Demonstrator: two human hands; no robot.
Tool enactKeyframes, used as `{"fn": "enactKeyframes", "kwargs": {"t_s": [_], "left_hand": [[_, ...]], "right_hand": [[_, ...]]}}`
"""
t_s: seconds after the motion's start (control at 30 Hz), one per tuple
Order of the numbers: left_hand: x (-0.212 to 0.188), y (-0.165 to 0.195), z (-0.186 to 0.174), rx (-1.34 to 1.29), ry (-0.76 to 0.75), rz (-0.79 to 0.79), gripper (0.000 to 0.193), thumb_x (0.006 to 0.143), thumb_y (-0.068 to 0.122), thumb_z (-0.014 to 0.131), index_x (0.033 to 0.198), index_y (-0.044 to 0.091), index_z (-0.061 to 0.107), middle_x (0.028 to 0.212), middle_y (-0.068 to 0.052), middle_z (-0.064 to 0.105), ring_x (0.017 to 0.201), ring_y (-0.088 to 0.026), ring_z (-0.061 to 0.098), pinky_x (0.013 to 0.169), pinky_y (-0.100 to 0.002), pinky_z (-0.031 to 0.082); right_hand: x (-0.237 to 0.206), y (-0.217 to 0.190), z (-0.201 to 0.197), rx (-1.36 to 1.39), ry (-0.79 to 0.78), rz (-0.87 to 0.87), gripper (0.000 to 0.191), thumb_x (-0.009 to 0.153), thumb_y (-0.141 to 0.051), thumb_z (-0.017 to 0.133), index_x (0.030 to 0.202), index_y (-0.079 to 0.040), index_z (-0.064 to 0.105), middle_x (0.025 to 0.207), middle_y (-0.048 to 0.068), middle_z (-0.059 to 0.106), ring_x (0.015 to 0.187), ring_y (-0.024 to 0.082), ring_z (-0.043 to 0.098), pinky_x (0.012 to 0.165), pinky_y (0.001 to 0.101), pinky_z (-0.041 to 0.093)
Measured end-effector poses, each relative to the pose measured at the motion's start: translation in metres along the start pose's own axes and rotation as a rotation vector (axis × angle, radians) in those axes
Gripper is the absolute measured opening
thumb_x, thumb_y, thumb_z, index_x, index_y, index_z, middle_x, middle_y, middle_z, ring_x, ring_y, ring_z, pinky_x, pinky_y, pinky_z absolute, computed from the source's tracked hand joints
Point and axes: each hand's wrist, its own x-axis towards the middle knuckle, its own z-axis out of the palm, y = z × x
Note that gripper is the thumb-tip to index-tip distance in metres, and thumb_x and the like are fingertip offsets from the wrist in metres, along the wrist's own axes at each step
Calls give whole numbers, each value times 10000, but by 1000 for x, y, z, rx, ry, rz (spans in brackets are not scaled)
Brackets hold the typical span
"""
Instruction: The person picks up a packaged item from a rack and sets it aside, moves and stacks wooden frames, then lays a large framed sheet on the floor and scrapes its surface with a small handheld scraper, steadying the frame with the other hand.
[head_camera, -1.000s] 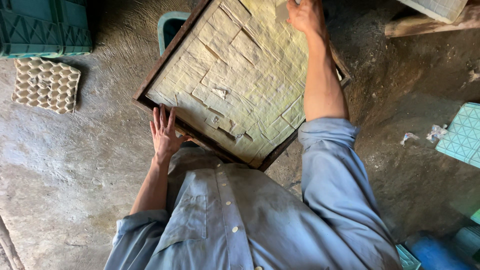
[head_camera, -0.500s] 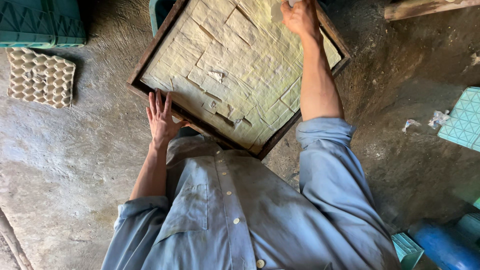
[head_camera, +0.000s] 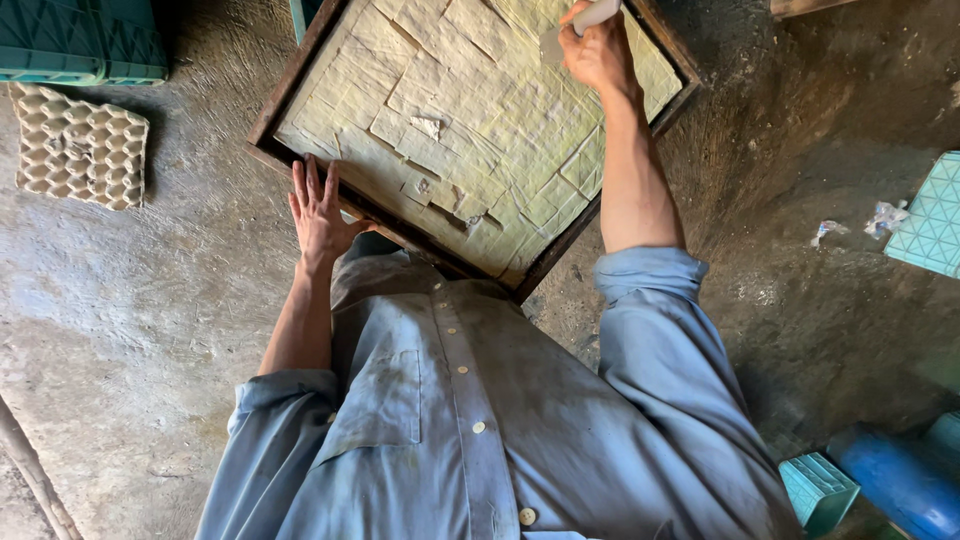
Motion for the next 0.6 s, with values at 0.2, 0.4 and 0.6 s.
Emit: {"fn": "enactKeyframes", "kwargs": {"t_s": [0.2, 0.4, 0.6], "left_hand": [[-2, 0, 1, 3, -20, -17, 1357, 533, 501, 971, 1661, 196, 279, 1744, -137, 84, 1602, -345, 9, 1243, -646, 172], [-4, 0, 2, 5, -18, -4, 1363, 544, 503, 974, 1668, 202, 263, 1739, -147, 76, 1596, -356, 2, 1246, -644, 170], [-5, -2, 3, -5, -3, 15, 1353, 560, 506, 976, 1670, 195, 269, 1744, -154, 81, 1601, -367, 5, 1235, -660, 183]], "right_hand": [[-29, 4, 7, 63, -63, 196, 95, 1036, -144, 647, 1119, -100, 628, 1011, 139, 698, 680, 226, 766, 615, 374, 576], [-54, 3, 11, -45, -60, 203, 124, 1015, -160, 650, 1127, -112, 626, 1013, 164, 714, 821, 314, 757, 651, 407, 578], [-76, 3, 14, -95, -23, 100, 112, 1000, -128, 689, 1092, -93, 635, 999, 194, 736, 920, 373, 731, 737, 439, 588]]}}
